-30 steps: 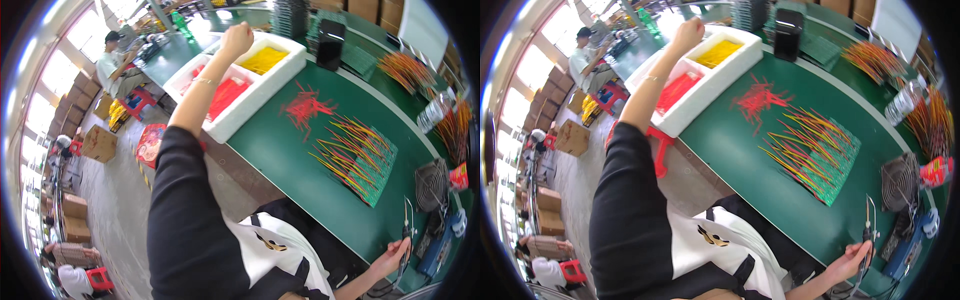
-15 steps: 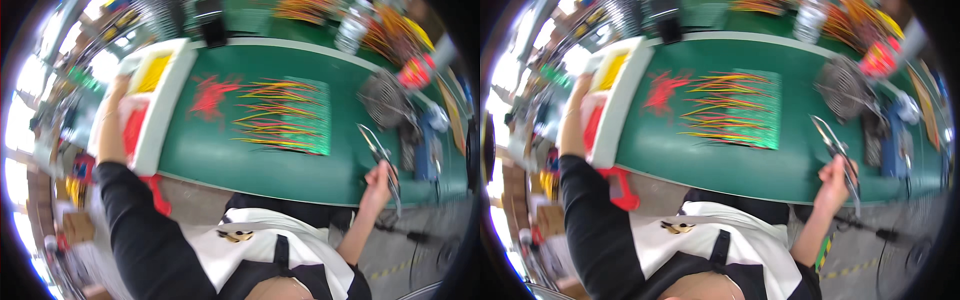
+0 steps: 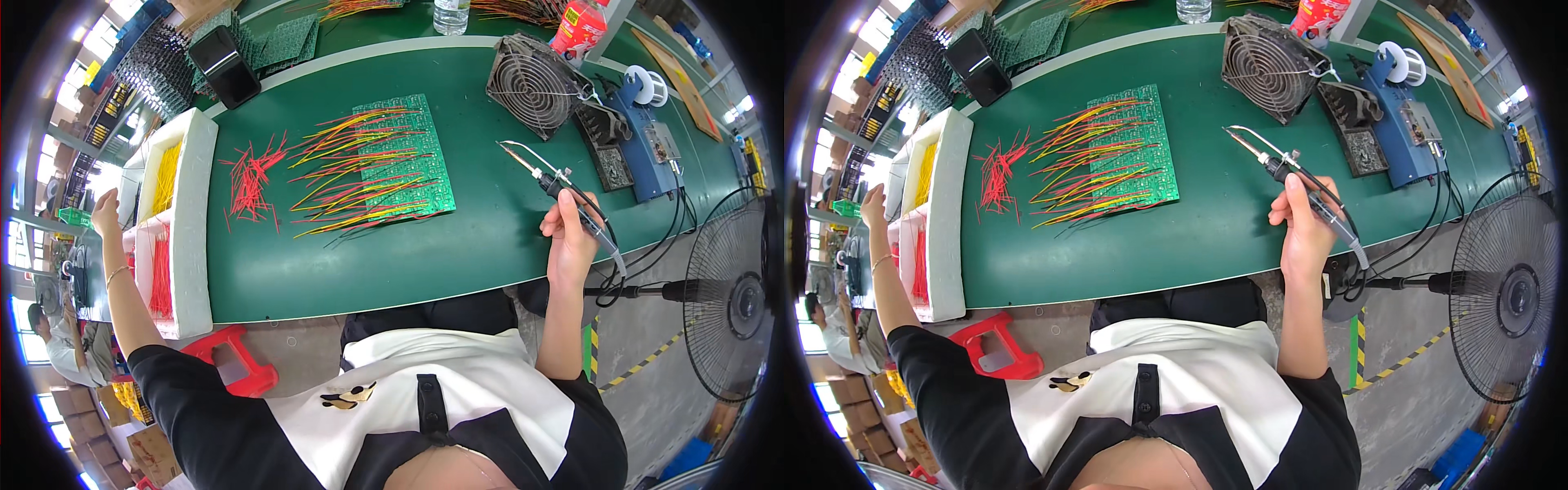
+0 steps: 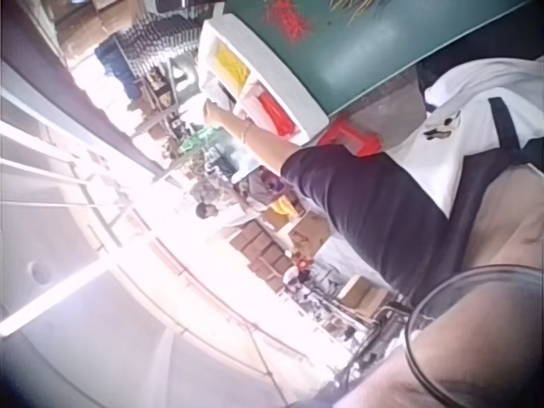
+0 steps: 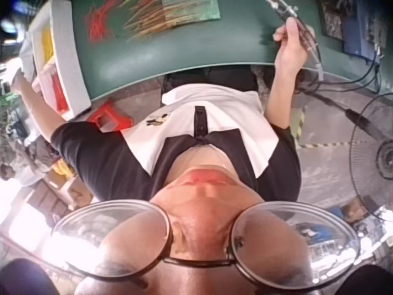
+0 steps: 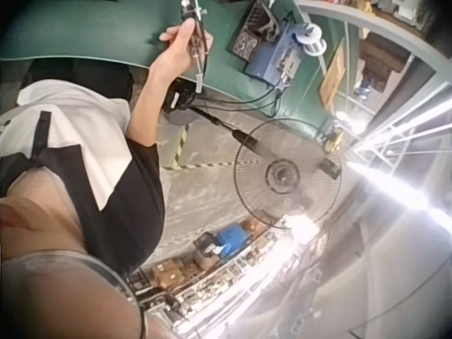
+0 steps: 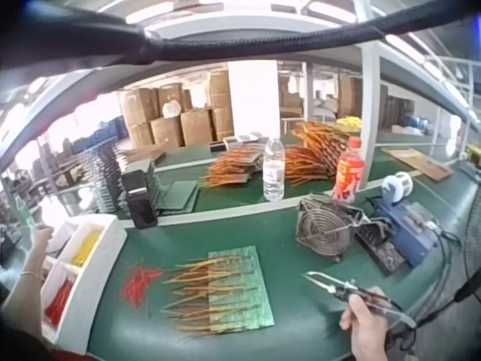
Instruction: The person takes wires from a tray, positions them onto a circuit board, and solders them to the board using a soldering iron.
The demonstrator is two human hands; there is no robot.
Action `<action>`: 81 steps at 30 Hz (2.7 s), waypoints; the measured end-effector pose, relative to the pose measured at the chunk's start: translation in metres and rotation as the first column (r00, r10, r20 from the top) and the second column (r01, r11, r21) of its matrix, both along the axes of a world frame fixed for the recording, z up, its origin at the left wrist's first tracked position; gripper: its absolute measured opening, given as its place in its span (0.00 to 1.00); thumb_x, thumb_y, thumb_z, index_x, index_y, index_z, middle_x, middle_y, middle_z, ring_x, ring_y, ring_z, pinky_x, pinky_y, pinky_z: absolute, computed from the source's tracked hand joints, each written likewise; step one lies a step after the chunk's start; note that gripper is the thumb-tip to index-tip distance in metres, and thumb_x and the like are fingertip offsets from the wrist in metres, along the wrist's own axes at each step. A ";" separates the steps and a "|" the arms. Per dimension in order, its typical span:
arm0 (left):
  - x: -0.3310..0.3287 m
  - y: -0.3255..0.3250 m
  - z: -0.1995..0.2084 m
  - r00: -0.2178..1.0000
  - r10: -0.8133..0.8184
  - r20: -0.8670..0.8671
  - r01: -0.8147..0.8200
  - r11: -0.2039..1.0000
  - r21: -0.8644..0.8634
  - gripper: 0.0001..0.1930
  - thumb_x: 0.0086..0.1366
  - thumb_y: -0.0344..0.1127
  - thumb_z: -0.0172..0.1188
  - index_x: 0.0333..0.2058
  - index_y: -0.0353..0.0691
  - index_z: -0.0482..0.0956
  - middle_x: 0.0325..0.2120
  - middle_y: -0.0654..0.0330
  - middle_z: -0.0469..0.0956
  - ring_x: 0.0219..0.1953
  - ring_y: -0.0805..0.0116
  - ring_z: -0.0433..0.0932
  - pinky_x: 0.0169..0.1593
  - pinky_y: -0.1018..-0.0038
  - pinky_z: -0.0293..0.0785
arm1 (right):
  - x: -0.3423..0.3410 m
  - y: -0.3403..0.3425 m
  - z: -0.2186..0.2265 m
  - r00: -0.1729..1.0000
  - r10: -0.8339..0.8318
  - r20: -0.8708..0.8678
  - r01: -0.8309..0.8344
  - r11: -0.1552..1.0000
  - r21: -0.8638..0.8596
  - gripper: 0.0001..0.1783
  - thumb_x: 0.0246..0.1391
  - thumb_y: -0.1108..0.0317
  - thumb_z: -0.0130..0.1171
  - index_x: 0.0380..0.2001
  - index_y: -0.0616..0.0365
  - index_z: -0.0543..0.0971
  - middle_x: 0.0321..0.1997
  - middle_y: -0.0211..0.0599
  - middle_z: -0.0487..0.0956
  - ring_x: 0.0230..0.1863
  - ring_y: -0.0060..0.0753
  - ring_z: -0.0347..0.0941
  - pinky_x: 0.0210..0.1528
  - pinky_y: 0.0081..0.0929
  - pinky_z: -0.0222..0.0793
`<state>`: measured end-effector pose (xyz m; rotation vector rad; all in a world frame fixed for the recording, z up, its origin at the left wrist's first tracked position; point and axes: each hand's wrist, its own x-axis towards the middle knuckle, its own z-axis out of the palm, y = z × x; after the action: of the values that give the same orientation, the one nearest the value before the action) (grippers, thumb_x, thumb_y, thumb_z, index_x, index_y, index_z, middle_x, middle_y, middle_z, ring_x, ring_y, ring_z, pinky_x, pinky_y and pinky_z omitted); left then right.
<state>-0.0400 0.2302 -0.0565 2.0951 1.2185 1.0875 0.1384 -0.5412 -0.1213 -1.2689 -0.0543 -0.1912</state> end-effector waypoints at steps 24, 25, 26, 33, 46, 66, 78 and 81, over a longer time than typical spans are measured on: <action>0.049 -0.104 0.008 0.979 0.196 0.058 -0.204 0.915 0.348 0.12 0.52 0.45 0.59 0.30 0.45 0.81 0.27 0.61 0.79 0.33 0.68 0.75 0.42 0.71 0.69 | 0.000 -0.001 -0.002 0.986 -0.161 0.032 0.161 0.987 0.009 0.07 0.51 0.70 0.57 0.31 0.60 0.70 0.22 0.33 0.73 0.19 0.19 0.68 0.24 0.16 0.68; 0.048 -0.106 0.013 0.992 0.078 0.095 -0.109 0.914 0.391 0.12 0.55 0.44 0.57 0.32 0.42 0.78 0.27 0.60 0.78 0.31 0.69 0.75 0.40 0.73 0.69 | 0.000 0.000 -0.002 0.987 -0.159 0.031 0.158 0.987 0.005 0.07 0.51 0.70 0.57 0.31 0.60 0.70 0.22 0.33 0.73 0.19 0.19 0.68 0.24 0.16 0.68; 0.045 -0.107 0.018 0.991 -0.043 0.125 -0.016 0.900 0.436 0.13 0.57 0.42 0.55 0.33 0.39 0.76 0.27 0.58 0.78 0.29 0.70 0.74 0.38 0.74 0.68 | 0.002 0.001 -0.004 0.988 -0.146 0.041 0.146 0.989 0.014 0.07 0.51 0.70 0.57 0.31 0.59 0.70 0.22 0.33 0.73 0.19 0.19 0.68 0.24 0.15 0.68; 0.074 -0.343 0.064 0.695 -0.591 -0.409 0.707 0.666 0.239 0.09 0.67 0.36 0.38 0.37 0.37 0.64 0.19 0.54 0.64 0.24 0.66 0.66 0.31 0.70 0.63 | 0.004 0.000 -0.008 0.987 -0.155 0.052 0.152 0.987 0.047 0.08 0.51 0.71 0.58 0.31 0.60 0.70 0.22 0.33 0.74 0.19 0.19 0.69 0.24 0.15 0.69; 0.121 -0.515 -0.024 0.211 -0.808 -0.550 0.840 -0.138 0.524 0.08 0.46 0.28 0.60 0.25 0.42 0.70 0.22 0.63 0.71 0.30 0.65 0.70 0.40 0.64 0.65 | -0.010 0.001 -0.002 1.000 0.023 0.017 -0.024 1.000 0.009 0.09 0.51 0.71 0.57 0.32 0.62 0.68 0.19 0.36 0.73 0.16 0.22 0.68 0.21 0.17 0.65; 0.132 -0.514 -0.068 0.193 -0.910 -0.367 0.878 -0.007 0.478 0.06 0.52 0.29 0.60 0.25 0.39 0.70 0.10 0.64 0.64 0.11 0.69 0.68 0.14 0.73 0.63 | -0.029 0.006 -0.003 0.989 0.148 -0.009 -0.148 0.989 0.004 0.09 0.53 0.71 0.52 0.24 0.60 0.64 0.12 0.36 0.69 0.09 0.21 0.62 0.12 0.15 0.58; 0.133 -0.510 -0.072 0.165 -0.931 -0.325 0.891 0.000 0.454 0.06 0.50 0.28 0.61 0.24 0.39 0.72 0.11 0.64 0.68 0.11 0.69 0.68 0.15 0.75 0.64 | -0.037 0.012 -0.002 0.973 0.230 -0.037 -0.232 0.970 -0.074 0.12 0.51 0.68 0.54 0.26 0.60 0.62 0.16 0.42 0.71 0.13 0.25 0.68 0.12 0.18 0.64; 0.134 -0.511 -0.073 0.173 -0.930 -0.324 0.883 0.001 0.469 0.06 0.50 0.28 0.62 0.24 0.38 0.72 0.11 0.64 0.67 0.11 0.70 0.68 0.14 0.75 0.64 | -0.038 0.016 0.001 0.984 0.175 -0.032 -0.178 0.973 -0.144 0.12 0.54 0.66 0.49 0.24 0.58 0.60 0.11 0.39 0.69 0.08 0.22 0.60 0.11 0.17 0.59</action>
<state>0.0936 -0.2804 -0.1297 2.4447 -0.8426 0.8004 0.1008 -0.5250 -0.1203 -1.4047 -0.1672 -0.0220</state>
